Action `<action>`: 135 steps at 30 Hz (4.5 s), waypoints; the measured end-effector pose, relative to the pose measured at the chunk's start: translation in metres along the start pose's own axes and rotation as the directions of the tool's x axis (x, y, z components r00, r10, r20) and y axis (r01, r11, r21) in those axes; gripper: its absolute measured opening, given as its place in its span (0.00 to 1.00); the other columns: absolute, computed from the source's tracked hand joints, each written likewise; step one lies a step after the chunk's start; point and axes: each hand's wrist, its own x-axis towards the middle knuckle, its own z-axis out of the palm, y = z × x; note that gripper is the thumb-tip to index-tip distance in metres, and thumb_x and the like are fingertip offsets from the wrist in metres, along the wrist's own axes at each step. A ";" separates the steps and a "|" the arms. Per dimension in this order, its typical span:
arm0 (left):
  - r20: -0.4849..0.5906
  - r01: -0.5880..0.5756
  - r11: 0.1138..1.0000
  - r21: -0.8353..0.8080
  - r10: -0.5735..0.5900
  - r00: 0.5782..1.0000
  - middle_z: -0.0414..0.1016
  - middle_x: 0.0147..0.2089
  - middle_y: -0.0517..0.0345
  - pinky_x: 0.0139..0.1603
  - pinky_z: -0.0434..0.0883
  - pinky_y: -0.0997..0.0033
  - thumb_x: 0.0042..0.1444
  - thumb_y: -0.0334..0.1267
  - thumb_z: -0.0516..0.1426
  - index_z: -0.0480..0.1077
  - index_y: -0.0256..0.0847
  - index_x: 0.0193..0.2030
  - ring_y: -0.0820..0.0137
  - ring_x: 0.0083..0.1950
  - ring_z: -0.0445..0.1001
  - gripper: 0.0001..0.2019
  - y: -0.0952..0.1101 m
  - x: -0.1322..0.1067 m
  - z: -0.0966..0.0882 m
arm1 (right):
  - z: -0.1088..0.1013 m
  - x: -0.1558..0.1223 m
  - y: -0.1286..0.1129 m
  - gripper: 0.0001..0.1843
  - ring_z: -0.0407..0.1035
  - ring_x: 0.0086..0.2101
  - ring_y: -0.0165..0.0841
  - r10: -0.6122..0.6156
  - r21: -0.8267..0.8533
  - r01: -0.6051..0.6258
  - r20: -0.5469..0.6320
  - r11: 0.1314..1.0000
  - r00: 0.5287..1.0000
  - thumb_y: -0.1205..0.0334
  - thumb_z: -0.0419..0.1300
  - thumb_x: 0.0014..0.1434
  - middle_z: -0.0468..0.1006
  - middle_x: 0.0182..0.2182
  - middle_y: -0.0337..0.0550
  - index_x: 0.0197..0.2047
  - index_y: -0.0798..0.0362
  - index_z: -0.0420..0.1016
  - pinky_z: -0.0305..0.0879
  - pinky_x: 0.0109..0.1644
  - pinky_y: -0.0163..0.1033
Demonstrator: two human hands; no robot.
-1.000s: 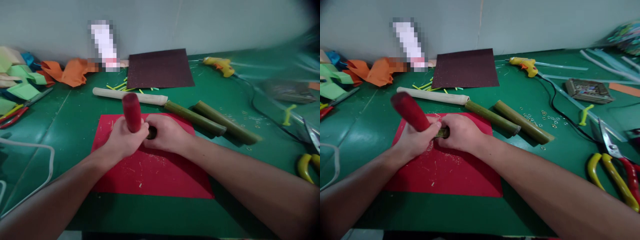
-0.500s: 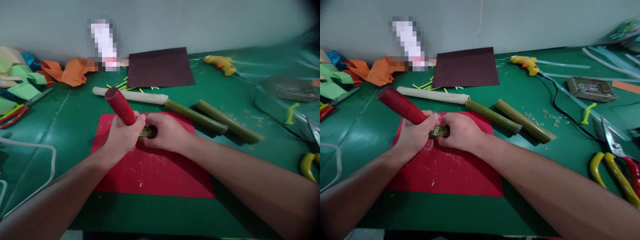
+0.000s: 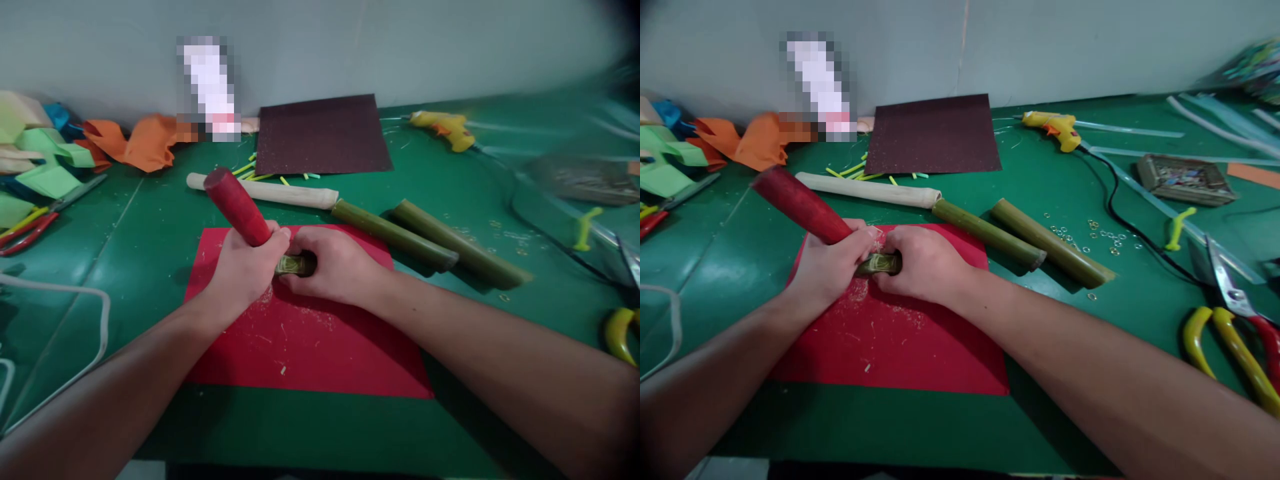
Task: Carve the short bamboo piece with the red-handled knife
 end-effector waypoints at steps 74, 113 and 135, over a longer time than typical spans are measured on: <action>-0.070 -0.006 0.999 -0.035 0.004 0.998 0.66 0.20 0.65 0.25 0.66 0.76 0.53 0.44 0.63 0.66 0.41 0.21 0.76 0.23 0.64 0.16 -0.004 -0.003 0.001 | -0.002 0.001 -0.001 0.08 0.64 0.31 0.30 -0.010 -0.025 0.010 0.012 1.000 1.000 0.61 0.62 0.47 0.75 0.31 0.40 0.33 0.54 0.72 0.56 0.34 0.36; -0.019 -0.022 0.998 -0.062 0.021 1.000 0.57 0.17 0.67 0.22 0.63 0.78 0.54 0.39 0.61 0.61 0.41 0.17 0.79 0.20 0.57 0.19 0.003 -0.002 -0.003 | -0.001 -0.001 -0.002 0.10 0.67 0.32 0.31 0.012 -0.028 -0.012 0.012 1.000 1.000 0.62 0.63 0.47 0.77 0.32 0.41 0.34 0.55 0.74 0.59 0.35 0.37; 0.184 -0.032 0.998 -0.048 0.041 0.982 0.57 0.18 0.67 0.22 0.61 0.79 0.51 0.37 0.62 0.59 0.40 0.17 0.79 0.21 0.58 0.18 0.000 -0.003 -0.009 | -0.002 -0.003 -0.002 0.09 0.62 0.27 0.27 -0.005 0.001 0.005 -0.034 1.000 0.999 0.61 0.64 0.47 0.71 0.26 0.35 0.30 0.53 0.68 0.54 0.33 0.35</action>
